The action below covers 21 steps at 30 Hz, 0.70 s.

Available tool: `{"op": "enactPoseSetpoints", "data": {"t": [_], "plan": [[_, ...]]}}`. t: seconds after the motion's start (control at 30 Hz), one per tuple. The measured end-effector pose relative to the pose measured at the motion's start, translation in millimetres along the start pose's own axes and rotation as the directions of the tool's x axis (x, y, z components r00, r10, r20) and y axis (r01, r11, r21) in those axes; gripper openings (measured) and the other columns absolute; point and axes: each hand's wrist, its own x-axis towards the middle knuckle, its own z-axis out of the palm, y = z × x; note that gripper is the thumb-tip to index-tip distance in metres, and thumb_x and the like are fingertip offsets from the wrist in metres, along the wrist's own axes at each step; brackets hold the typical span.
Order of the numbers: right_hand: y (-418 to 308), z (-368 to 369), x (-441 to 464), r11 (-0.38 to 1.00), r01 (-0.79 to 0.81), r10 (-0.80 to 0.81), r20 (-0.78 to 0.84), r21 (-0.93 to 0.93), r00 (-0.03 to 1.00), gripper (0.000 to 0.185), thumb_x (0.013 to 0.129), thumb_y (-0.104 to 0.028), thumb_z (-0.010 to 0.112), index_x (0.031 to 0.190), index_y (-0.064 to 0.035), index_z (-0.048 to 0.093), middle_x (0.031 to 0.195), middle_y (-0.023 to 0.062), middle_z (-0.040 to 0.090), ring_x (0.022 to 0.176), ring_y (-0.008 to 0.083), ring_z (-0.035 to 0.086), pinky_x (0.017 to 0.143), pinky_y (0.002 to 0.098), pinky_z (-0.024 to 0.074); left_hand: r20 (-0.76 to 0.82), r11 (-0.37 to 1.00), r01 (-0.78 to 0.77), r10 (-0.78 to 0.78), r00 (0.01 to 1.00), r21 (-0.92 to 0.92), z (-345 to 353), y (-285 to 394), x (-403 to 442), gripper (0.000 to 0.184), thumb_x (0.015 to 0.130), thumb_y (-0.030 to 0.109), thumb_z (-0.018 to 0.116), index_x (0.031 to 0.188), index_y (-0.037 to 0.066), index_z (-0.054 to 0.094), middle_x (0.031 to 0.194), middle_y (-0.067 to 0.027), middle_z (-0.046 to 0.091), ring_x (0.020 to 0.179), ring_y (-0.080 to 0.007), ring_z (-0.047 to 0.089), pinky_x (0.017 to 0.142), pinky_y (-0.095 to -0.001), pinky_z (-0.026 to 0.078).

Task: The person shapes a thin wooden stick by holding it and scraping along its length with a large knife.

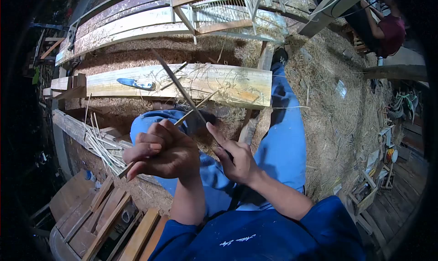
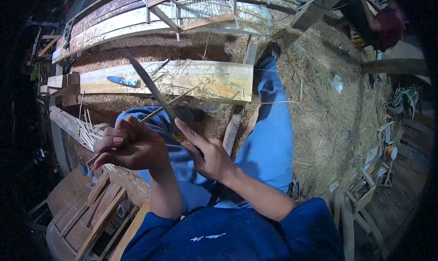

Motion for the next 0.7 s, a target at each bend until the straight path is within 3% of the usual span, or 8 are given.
{"op": "enactPoseSetpoints", "data": {"t": [0.1, 0.17, 0.27, 0.4, 0.43, 0.5, 0.63, 0.7], "plan": [[28, 4, 4, 0.981, -0.194, 0.192, -0.071, -0.012, 0.979, 0.051, 0.104, -0.021, 0.051, 0.152, -0.0094, 0.04, 0.137, 0.0222, 0.057, 0.116, 0.0379, 0.064, 0.091, 0.0389, 0.0536, -0.083, 0.995, -0.041, 0.049, 0.995, 0.091, -4, 1, 8, 0.055, 0.102, 0.062, 0.03, 0.086, 0.01, 0.042, 0.066, 0.0006, 0.029, 0.056, -0.0094, 0.021, 0.051, -0.0247, 0.026], [54, -5, 2, 0.974, -0.225, 0.221, -0.135, -0.012, 0.966, 0.05, 0.104, -0.02, 0.049, 0.152, -0.0083, 0.04, 0.142, 0.0188, 0.055, 0.131, 0.0324, 0.054, 0.103, 0.036, 0.0468, -0.069, 0.993, -0.048, 0.056, 0.996, 0.11, -12, -1, 13, 0.055, 0.103, 0.06, 0.029, 0.087, 0.009, 0.043, 0.067, 0.0013, 0.03, 0.056, -0.0094, 0.02, 0.051, -0.0246, 0.028], [54, -8, -6, 0.982, -0.181, 0.174, -0.111, -0.049, 0.978, 0.05, 0.104, -0.02, 0.05, 0.152, -0.0079, 0.039, 0.144, 0.0186, 0.053, 0.137, 0.0302, 0.049, 0.108, 0.0355, 0.0422, 0.027, 0.992, -0.059, 0.056, 0.998, 0.115, -20, -1, 12, 0.057, 0.104, 0.06, 0.029, 0.089, 0.008, 0.047, 0.062, 0.0015, 0.031, 0.054, -0.0098, 0.025, 0.05, -0.0256, 0.028], [8, -15, 5, 0.944, -0.328, 0.326, 0.06, 0.027, 0.944, 0.05, 0.103, -0.017, 0.05, 0.152, -0.009, 0.04, 0.142, 0.0194, 0.055, 0.128, 0.0322, 0.057, 0.102, 0.0356, 0.0475, 0.151, 0.991, -0.082, 0.065, 0.986, 0.108, -28, -1, 14, 0.06, 0.104, 0.059, 0.03, 0.09, 0.005, 0.051, 0.057, -0.002, 0.038, 0.053, -0.0135, 0.036, 0.051, -0.0257, 0.032], [7, -11, 4, 0.977, -0.21, 0.209, 0.035, 0.044, 0.977, 0.05, 0.103, -0.017, 0.051, 0.152, -0.0105, 0.041, 0.14, 0.0206, 0.056, 0.12, 0.0331, 0.063, 0.098, 0.0356, 0.0502, 0.155, 0.99, -0.083, 0.066, 0.986, 0.111, -28, -2, 13, 0.06, 0.104, 0.059, 0.03, 0.09, 0.005, 0.051, 0.057, -0.002, 0.038, 0.053, -0.0135, 0.036, 0.051, -0.0257, 0.032], [0, -4, 4, 0.995, -0.086, 0.086, 0.006, 0.054, 0.996, 0.05, 0.103, -0.017, 0.051, 0.152, -0.012, 0.041, 0.137, 0.0219, 0.058, 0.111, 0.0341, 0.068, 0.093, 0.0356, 0.0528, 0.08, 0.878, -0.245, 0.233, 0.969, 0.41, -26, -9, 11, 0.062, 0.104, 0.06, 0.031, 0.088, 0.003, 0.051, 0.059, -0.0077, 0.047, 0.054, -0.0167, 0.045, 0.051, -0.0263, 0.037], [-31, -8, 10, 0.982, -0.094, 0.072, 0.131, 0.165, 0.989, 0.053, 0.103, -0.019, 0.054, 0.154, -0.0169, 0.039, 0.127, 0.0249, 0.063, 0.095, 0.0303, 0.073, 0.088, 0.0368, 0.0535, 0.119, 0.819, -0.256, 0.228, 0.966, 0.514, -46, -1, 17, 0.062, 0.103, 0.06, 0.034, 0.087, 0.002, 0.051, 0.059, -0.0091, 0.05, 0.054, -0.0178, 0.05, 0.05, -0.0283, 0.039], [-34, -10, 10, 0.961, -0.24, 0.206, 0.225, 0.135, 0.952, 0.054, 0.102, -0.018, 0.055, 0.154, -0.0167, 0.039, 0.124, 0.0253, 0.064, 0.091, 0.0301, 0.073, 0.085, 0.0367, 0.054, 0.139, 0.783, -0.261, 0.222, 0.965, 0.565, -52, 2, 19, 0.062, 0.103, 0.06, 0.036, 0.087, 0.002, 0.051, 0.059, -0.0098, 0.052, 0.054, -0.0184, 0.052, 0.049, -0.0293, 0.04]]}}
